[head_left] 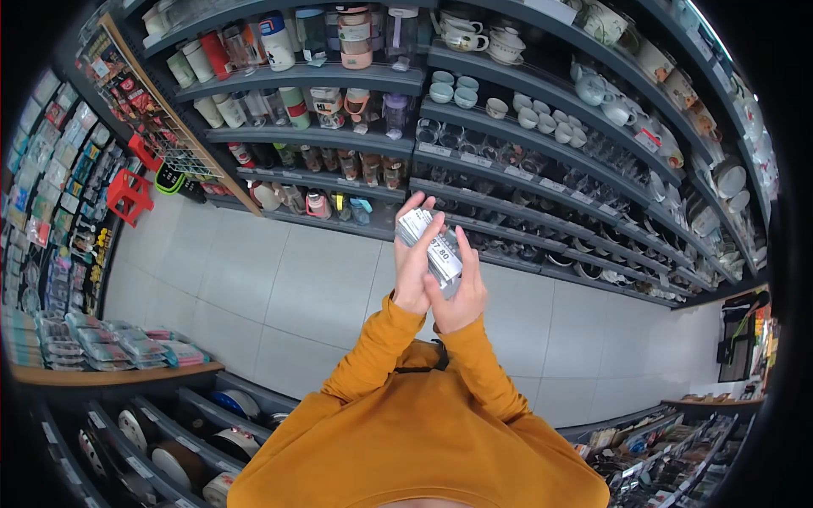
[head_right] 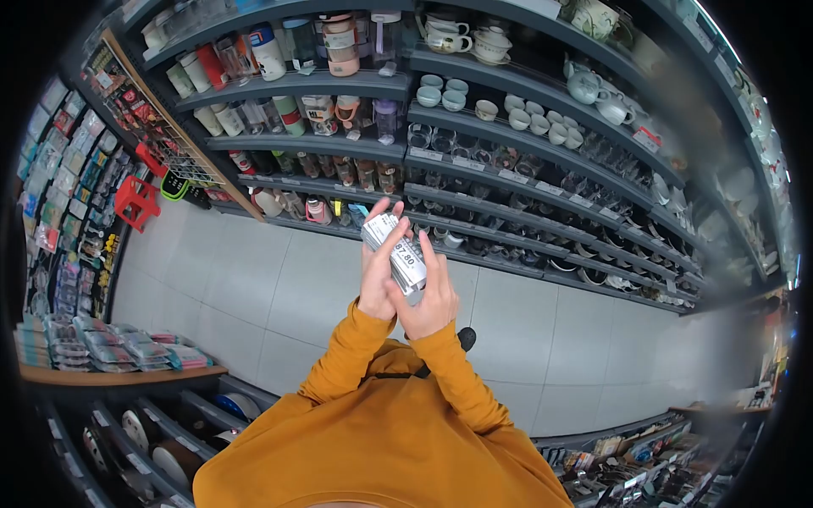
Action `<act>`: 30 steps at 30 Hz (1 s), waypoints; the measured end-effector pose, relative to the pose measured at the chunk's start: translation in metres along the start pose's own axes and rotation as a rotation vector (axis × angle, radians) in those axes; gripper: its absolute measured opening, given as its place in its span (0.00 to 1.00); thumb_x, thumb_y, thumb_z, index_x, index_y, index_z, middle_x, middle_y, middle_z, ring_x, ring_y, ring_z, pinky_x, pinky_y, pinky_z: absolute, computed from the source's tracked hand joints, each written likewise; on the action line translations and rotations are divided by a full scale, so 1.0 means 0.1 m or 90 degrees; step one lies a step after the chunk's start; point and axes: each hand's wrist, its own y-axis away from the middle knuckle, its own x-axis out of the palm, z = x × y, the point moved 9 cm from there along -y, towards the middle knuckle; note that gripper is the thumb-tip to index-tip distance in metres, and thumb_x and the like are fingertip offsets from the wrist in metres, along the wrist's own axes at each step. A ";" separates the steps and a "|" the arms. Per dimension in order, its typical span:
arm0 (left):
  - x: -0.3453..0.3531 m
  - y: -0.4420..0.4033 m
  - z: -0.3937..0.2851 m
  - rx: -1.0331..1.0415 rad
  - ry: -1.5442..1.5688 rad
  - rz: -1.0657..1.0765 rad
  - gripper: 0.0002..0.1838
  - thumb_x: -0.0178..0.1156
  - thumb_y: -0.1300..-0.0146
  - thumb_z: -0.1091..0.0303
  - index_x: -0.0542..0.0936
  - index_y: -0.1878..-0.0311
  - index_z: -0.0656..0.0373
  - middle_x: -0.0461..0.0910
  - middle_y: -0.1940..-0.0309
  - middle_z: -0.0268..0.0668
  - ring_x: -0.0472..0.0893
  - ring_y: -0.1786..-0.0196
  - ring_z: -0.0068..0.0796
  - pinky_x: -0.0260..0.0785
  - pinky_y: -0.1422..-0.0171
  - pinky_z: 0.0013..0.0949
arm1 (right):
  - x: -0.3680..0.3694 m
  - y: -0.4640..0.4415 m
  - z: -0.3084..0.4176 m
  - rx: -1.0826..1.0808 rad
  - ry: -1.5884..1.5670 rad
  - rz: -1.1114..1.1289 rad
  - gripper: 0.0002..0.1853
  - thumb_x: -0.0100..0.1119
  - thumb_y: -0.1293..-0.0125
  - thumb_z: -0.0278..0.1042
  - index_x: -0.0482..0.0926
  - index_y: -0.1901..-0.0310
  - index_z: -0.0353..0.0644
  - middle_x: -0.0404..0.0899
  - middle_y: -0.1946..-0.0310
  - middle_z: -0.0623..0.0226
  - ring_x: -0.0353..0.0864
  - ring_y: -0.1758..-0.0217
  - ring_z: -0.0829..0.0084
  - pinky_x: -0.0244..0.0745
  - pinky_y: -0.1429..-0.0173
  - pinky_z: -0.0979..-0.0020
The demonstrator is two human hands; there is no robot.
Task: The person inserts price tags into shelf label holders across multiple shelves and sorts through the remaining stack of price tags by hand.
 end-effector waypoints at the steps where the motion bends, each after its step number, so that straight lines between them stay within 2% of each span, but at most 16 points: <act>1: 0.00 0.00 0.03 -0.011 -0.013 0.001 0.30 0.59 0.37 0.76 0.61 0.34 0.51 0.73 0.49 0.34 0.74 0.59 0.19 0.73 0.57 0.24 | -0.01 -0.01 -0.02 -0.002 -0.023 -0.007 0.34 0.58 0.38 0.46 0.62 0.33 0.41 0.75 0.52 0.54 0.79 0.55 0.54 0.75 0.56 0.64; 3: 0.16 0.07 0.06 -0.017 0.004 0.071 0.29 0.55 0.32 0.72 0.57 0.31 0.52 0.72 0.46 0.38 0.75 0.51 0.23 0.72 0.49 0.28 | -0.02 -0.05 -0.09 -0.007 -0.068 -0.019 0.29 0.53 0.34 0.41 0.63 0.34 0.39 0.74 0.48 0.53 0.79 0.51 0.53 0.75 0.52 0.64; 4: 0.29 0.12 0.03 -0.010 0.020 0.130 0.29 0.53 0.31 0.70 0.55 0.30 0.52 0.71 0.44 0.39 0.75 0.48 0.26 0.71 0.46 0.29 | -0.07 -0.07 -0.06 -0.034 -0.099 -0.049 0.26 0.47 0.31 0.37 0.62 0.34 0.37 0.72 0.43 0.51 0.78 0.46 0.54 0.73 0.46 0.65; 5: 0.39 0.17 0.01 -0.003 0.036 0.189 0.29 0.52 0.30 0.69 0.53 0.29 0.52 0.70 0.42 0.41 0.74 0.45 0.28 0.71 0.42 0.30 | -0.14 -0.08 -0.10 -0.001 -0.135 -0.094 0.26 0.46 0.30 0.39 0.61 0.34 0.35 0.72 0.43 0.50 0.77 0.43 0.56 0.71 0.43 0.66; 6: 0.44 0.16 -0.02 0.050 -0.022 0.241 0.29 0.47 0.27 0.64 0.49 0.27 0.50 0.71 0.44 0.44 0.75 0.46 0.32 0.71 0.42 0.32 | -0.14 -0.07 -0.19 0.015 -0.188 -0.102 0.27 0.46 0.30 0.40 0.61 0.34 0.35 0.73 0.43 0.50 0.77 0.44 0.56 0.71 0.43 0.65; 10: 0.34 0.11 -0.09 0.103 -0.047 0.162 0.29 0.48 0.27 0.64 0.50 0.27 0.46 0.71 0.52 0.42 0.78 0.50 0.31 0.74 0.48 0.33 | -0.14 -0.05 -0.20 0.092 -0.248 -0.045 0.27 0.50 0.32 0.41 0.63 0.35 0.35 0.74 0.45 0.52 0.77 0.45 0.58 0.72 0.45 0.66; 13: 0.17 0.04 -0.13 0.174 -0.094 0.070 0.25 0.49 0.27 0.62 0.57 0.32 0.53 0.71 0.54 0.40 0.80 0.58 0.32 0.75 0.52 0.31 | -0.12 -0.07 -0.08 0.008 -0.135 -0.080 0.26 0.52 0.33 0.41 0.67 0.38 0.36 0.74 0.48 0.53 0.78 0.48 0.60 0.73 0.47 0.67; 14: 0.16 0.03 -0.10 0.169 -0.079 0.069 0.24 0.49 0.27 0.62 0.57 0.32 0.53 0.72 0.54 0.40 0.80 0.58 0.32 0.75 0.52 0.32 | -0.12 -0.07 -0.06 0.032 -0.145 -0.075 0.23 0.53 0.34 0.39 0.70 0.41 0.36 0.75 0.51 0.53 0.78 0.51 0.60 0.73 0.50 0.67; 17: 0.17 0.01 -0.02 0.145 -0.049 0.076 0.23 0.49 0.27 0.61 0.57 0.33 0.54 0.73 0.55 0.41 0.81 0.59 0.33 0.75 0.52 0.33 | -0.08 -0.06 -0.12 0.047 -0.122 -0.033 0.21 0.50 0.32 0.36 0.70 0.43 0.32 0.73 0.49 0.52 0.75 0.49 0.60 0.70 0.47 0.67; 20: 0.22 0.02 0.00 0.131 -0.047 0.092 0.24 0.50 0.28 0.61 0.56 0.33 0.53 0.75 0.57 0.42 0.81 0.57 0.35 0.76 0.53 0.34 | -0.10 -0.10 -0.15 0.043 -0.139 -0.041 0.19 0.50 0.33 0.34 0.71 0.43 0.33 0.74 0.50 0.52 0.76 0.48 0.59 0.70 0.47 0.67; 23: 0.15 -0.02 -0.09 0.160 -0.056 0.074 0.25 0.50 0.28 0.62 0.56 0.32 0.53 0.74 0.57 0.42 0.81 0.57 0.35 0.77 0.54 0.34 | -0.07 -0.13 -0.15 0.051 -0.148 -0.015 0.20 0.52 0.33 0.34 0.70 0.42 0.35 0.76 0.52 0.53 0.77 0.50 0.61 0.70 0.48 0.67; 24: 0.13 -0.04 -0.09 0.158 -0.062 0.070 0.24 0.48 0.27 0.62 0.55 0.32 0.49 0.72 0.53 0.43 0.80 0.57 0.35 0.77 0.52 0.38 | -0.08 -0.13 -0.16 0.055 -0.129 -0.034 0.21 0.53 0.34 0.34 0.71 0.41 0.36 0.77 0.52 0.53 0.78 0.52 0.61 0.72 0.49 0.68; 26: 0.11 -0.05 -0.16 0.181 -0.062 0.043 0.24 0.48 0.27 0.62 0.55 0.32 0.50 0.72 0.53 0.43 0.80 0.57 0.35 0.77 0.52 0.38 | -0.11 -0.10 -0.17 0.066 -0.093 -0.074 0.23 0.57 0.36 0.34 0.71 0.40 0.38 0.78 0.52 0.54 0.81 0.55 0.62 0.75 0.53 0.68; 30: 0.03 -0.11 -0.27 0.199 -0.045 0.019 0.23 0.48 0.27 0.61 0.56 0.32 0.50 0.71 0.51 0.44 0.80 0.57 0.35 0.77 0.53 0.39 | -0.08 -0.12 -0.22 0.090 -0.139 -0.042 0.25 0.60 0.38 0.32 0.71 0.40 0.38 0.79 0.52 0.53 0.82 0.57 0.62 0.76 0.53 0.68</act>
